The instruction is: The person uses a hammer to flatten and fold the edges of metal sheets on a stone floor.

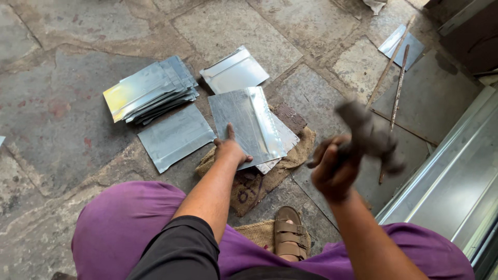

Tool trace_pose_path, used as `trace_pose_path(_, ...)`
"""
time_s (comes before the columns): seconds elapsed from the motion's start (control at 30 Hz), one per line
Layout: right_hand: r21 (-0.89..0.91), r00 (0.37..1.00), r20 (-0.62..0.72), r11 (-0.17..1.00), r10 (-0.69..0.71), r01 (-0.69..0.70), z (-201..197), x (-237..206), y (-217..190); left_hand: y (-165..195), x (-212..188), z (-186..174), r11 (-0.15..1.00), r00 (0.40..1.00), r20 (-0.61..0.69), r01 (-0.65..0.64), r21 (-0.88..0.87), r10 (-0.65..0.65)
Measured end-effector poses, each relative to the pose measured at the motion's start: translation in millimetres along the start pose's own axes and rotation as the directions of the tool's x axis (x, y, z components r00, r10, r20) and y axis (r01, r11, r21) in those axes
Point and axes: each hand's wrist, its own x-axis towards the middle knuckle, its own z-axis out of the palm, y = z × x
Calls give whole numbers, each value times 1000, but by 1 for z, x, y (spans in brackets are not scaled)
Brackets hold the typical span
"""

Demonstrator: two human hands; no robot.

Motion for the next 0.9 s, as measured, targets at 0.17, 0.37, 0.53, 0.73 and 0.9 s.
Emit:
trace_pose_path(0.17, -479, 838, 381, 859, 390, -182, 21, -45, 21, 1, -4, 2, 1000, 999, -31, -7, -15, 7)
trace_pose_path(0.37, -582, 760, 286, 736, 584, -346, 18, -14, -3, -4, -10, 3, 990, 998, 53, 52, -130, -46)
trace_pose_path(0.53, -7, 997, 79, 1000, 18, -17, -12, 8, -24, -3, -13, 0, 999, 996, 86, 26, -46, -22)
trace_pose_path(0.73, -465, 971, 240, 876, -11, 125, 10, -44, 27, -4, -11, 10, 998, 998, 65, 8, -61, -4)
trace_pose_path(0.9, -740, 653, 231, 566, 721, -364, 28, -48, 20, -4, -11, 16, 995, 997, 73, 4, 101, -11)
